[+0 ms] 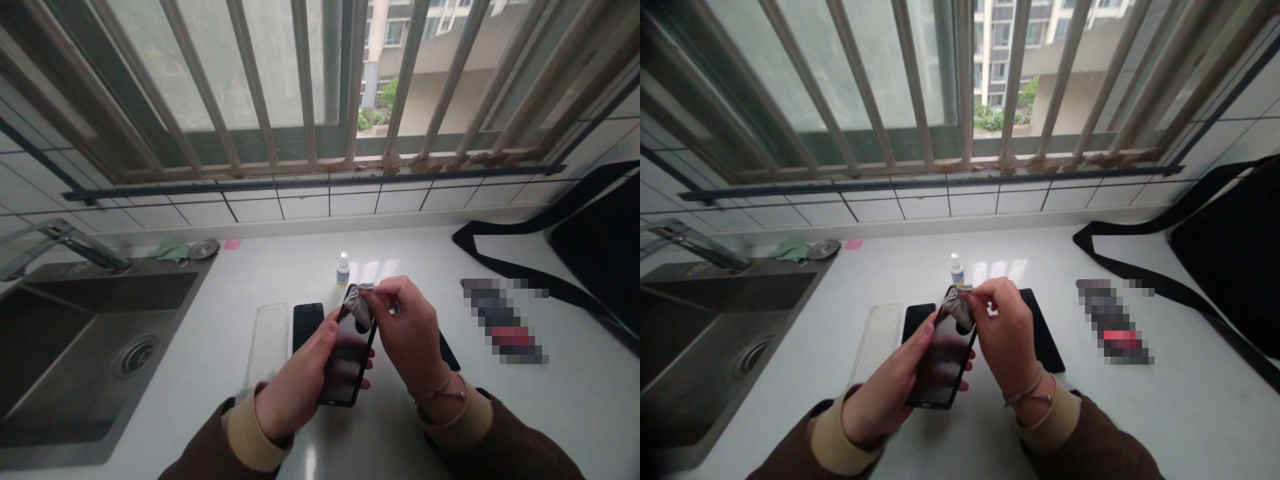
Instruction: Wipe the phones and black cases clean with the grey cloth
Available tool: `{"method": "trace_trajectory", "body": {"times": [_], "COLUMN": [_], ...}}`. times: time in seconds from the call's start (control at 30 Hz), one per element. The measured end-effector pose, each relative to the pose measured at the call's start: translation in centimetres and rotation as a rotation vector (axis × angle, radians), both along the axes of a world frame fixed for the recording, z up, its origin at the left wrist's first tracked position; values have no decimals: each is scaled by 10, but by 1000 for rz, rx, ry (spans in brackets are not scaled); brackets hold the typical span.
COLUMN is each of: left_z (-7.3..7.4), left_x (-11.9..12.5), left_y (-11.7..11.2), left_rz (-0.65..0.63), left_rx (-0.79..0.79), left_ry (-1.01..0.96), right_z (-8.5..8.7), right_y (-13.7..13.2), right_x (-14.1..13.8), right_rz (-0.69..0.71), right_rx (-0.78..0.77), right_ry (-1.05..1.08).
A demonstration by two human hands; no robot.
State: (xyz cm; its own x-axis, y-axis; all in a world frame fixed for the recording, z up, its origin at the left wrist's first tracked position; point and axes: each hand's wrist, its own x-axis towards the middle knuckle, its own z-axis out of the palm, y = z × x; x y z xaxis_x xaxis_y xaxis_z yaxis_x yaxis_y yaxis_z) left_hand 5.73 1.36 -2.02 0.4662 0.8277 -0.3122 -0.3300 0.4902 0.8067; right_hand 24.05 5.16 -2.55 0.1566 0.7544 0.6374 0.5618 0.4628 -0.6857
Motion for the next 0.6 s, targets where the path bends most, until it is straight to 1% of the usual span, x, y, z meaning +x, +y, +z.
{"method": "trace_trajectory", "body": {"times": [0.07,0.17,0.23,0.3,0.37,0.4,0.47,0.53,0.6], "left_z": [2,2,-1,-4,-8,-9,-10,-11,-10], "left_x": [0,-3,-6,-9,-12,-13,-16,-19,-23], "left_y": [2,6,9,12,14,14,14,13,12], "left_rz": [50,122,148,147,137,129,90,21,-15], "left_rx": [24,82,131,228,410,526,760,967,1161], "left_ry": [-1,49,102,177,308,389,550,709,847], "right_z": [-1,-2,1,6,11,13,16,17,19], "right_y": [1,2,0,-4,-8,-10,-11,-11,-8], "right_x": [2,8,11,11,9,7,5,5,8], "right_rz": [-8,-6,86,251,388,423,435,415,413], "right_rx": [-5,8,64,134,159,151,110,50,-78], "right_ry": [67,194,220,234,272,297,354,438,541]}}
